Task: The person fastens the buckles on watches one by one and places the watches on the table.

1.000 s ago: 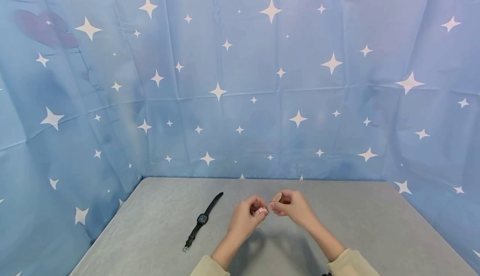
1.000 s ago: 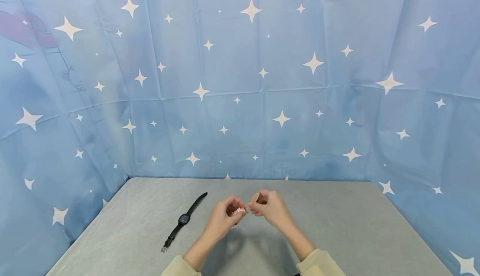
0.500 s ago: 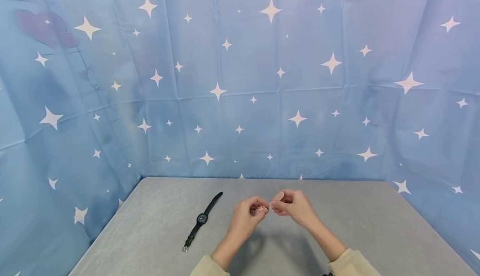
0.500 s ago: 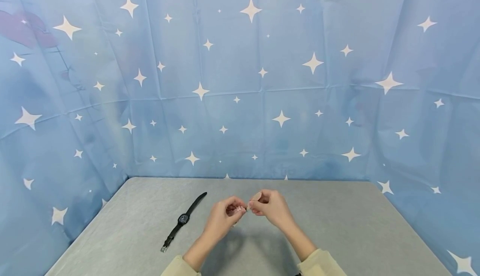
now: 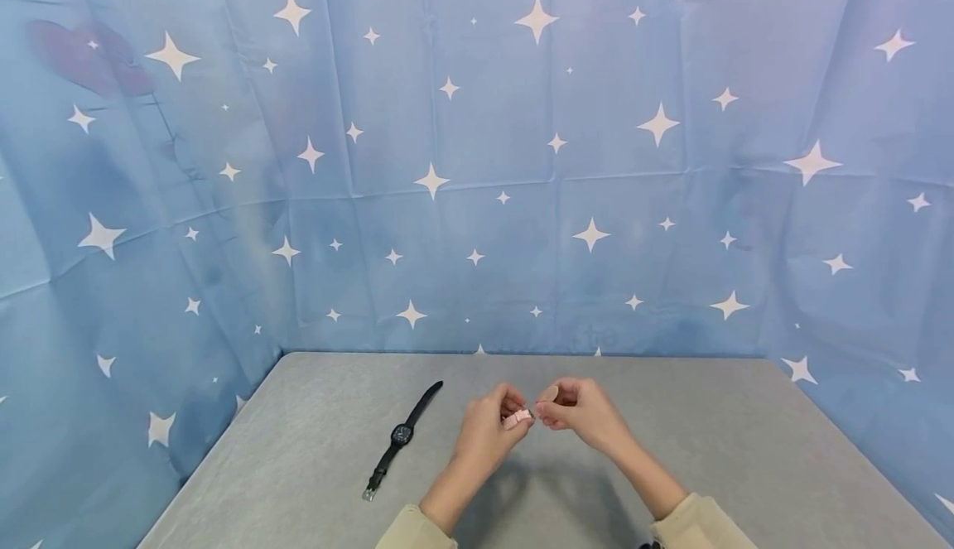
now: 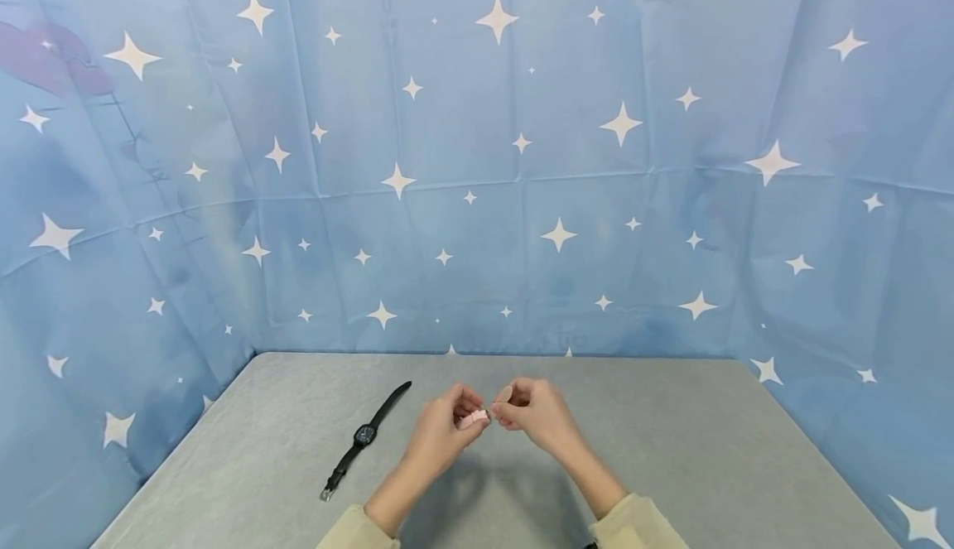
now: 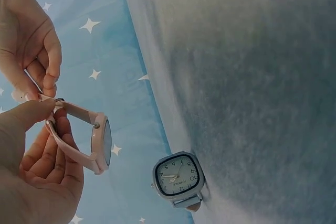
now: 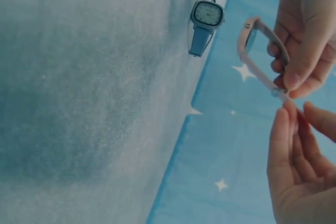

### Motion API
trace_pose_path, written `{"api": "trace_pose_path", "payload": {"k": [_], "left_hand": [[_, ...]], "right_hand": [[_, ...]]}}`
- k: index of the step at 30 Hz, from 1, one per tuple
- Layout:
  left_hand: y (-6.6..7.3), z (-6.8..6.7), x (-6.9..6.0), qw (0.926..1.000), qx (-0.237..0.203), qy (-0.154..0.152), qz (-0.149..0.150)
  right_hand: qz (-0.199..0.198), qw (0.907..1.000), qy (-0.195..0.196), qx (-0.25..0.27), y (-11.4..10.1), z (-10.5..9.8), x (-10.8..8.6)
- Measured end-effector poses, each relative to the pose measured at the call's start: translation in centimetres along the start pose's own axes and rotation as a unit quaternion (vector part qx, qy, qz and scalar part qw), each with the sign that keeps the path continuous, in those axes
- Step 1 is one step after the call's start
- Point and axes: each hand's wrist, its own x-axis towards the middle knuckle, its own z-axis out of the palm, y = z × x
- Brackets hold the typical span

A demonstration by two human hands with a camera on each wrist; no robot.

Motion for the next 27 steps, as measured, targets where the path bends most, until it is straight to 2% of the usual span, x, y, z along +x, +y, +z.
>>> {"api": "trace_pose_path", "payload": {"k": [3,7,9,11,16,21,27], "left_hand": [[0.2,-0.1,0.0,0.9999,0.016,-0.007,-0.001],[0.4,-0.1,0.1,0.9981,0.058,-0.015,0.010],[0.5,0.0,0.2,0.9976,0.067,-0.014,0.010],[0.6,-0.1,0.1,0.9975,0.069,-0.010,0.009],[0.7,-0.4,0.1,0.9997,0.018,-0.015,-0.001],[0.5,-0.9,0.0,0.9971,-0.065,-0.031,-0.022],[0.2,-1.2,0.1,0.9929,-0.109,-0.033,-0.036]], "right_hand": [[-0.009,0.9997,-0.001,-0.024,-0.2,0.0,0.0],[-0.021,0.9976,0.000,-0.065,-0.3,0.2,-0.1],[-0.022,0.9975,-0.001,-0.067,-0.3,0.3,-0.1],[-0.019,0.9988,-0.003,-0.046,-0.3,0.2,0.0],[-0.012,0.9993,-0.002,0.034,-0.5,-0.1,0.0],[-0.019,0.9982,-0.001,0.057,-0.7,-0.1,-0.2],[-0.037,0.9968,-0.016,0.069,-0.6,-0.1,-0.2]]}}
